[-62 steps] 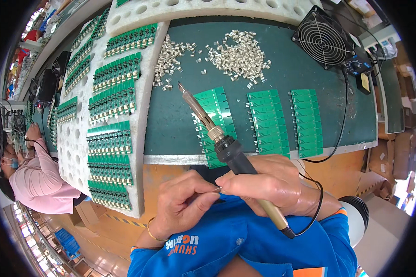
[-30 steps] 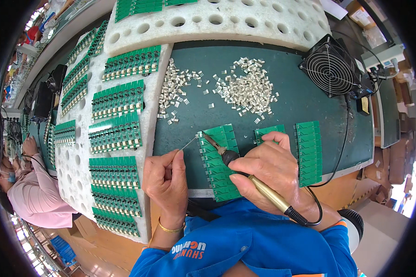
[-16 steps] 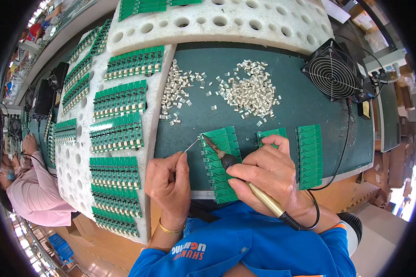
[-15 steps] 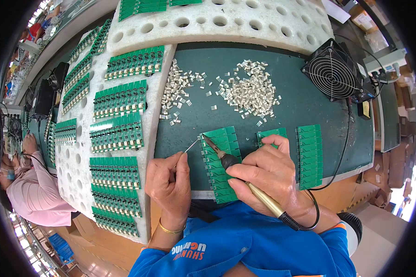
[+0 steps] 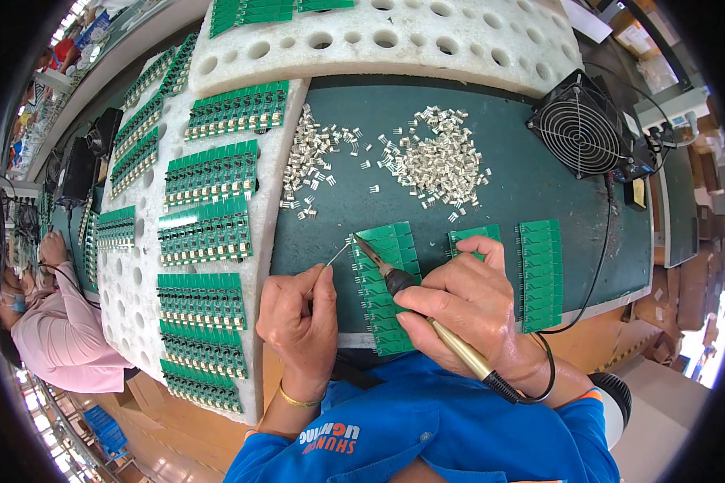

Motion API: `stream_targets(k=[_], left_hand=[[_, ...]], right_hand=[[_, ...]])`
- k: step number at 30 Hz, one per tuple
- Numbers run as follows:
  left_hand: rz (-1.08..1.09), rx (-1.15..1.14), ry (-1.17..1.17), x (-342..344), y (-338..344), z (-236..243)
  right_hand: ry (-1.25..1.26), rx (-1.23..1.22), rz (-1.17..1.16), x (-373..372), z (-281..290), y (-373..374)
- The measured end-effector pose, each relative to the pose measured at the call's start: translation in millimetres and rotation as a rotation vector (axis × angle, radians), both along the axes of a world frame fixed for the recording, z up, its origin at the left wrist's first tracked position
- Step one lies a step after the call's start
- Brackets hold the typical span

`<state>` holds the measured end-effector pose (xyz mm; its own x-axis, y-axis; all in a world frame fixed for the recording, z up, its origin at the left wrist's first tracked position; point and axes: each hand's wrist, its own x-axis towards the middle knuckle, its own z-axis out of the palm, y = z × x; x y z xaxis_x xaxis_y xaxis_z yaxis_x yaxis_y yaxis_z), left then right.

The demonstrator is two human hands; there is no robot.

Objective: The person solders components onto a circuit board strip using a soldering iron and wire, places the soldered board onto a foam rack, and solders components onto another circuit board strip.

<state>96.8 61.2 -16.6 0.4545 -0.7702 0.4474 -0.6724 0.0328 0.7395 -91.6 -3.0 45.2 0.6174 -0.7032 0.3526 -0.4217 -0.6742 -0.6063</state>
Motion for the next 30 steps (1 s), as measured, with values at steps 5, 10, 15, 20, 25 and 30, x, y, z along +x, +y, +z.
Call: stream_targets(k=[5, 10, 15, 20, 25, 30], left_hand=[[-0.007, 0.007, 0.001, -1.4, -3.1, 0.7], [-0.014, 0.006, 0.001, -1.5, -3.3, -0.8], [-0.017, 0.011, -0.006, -1.3, -3.3, 0.2], [-0.021, -0.011, 0.004, -1.5, -3.8, -0.8], [-0.015, -0.01, -0.009, -1.5, -3.1, -1.4], [-0.024, -0.02, -0.001, -1.4, -2.9, -1.5]], right_hand=[[-0.011, -0.005, -0.001, 0.4, -1.3, -1.2], [-0.016, -0.013, 0.004, -0.1, -1.5, -1.1], [-0.016, -0.023, 0.003, -0.1, -2.2, -0.8], [-0.011, -0.031, 0.011, -1.1, -2.1, 0.2], [0.006, -0.035, 0.018, -1.7, -1.8, 3.0], [-0.018, -0.073, 0.023, -1.5, -6.2, 6.1]])
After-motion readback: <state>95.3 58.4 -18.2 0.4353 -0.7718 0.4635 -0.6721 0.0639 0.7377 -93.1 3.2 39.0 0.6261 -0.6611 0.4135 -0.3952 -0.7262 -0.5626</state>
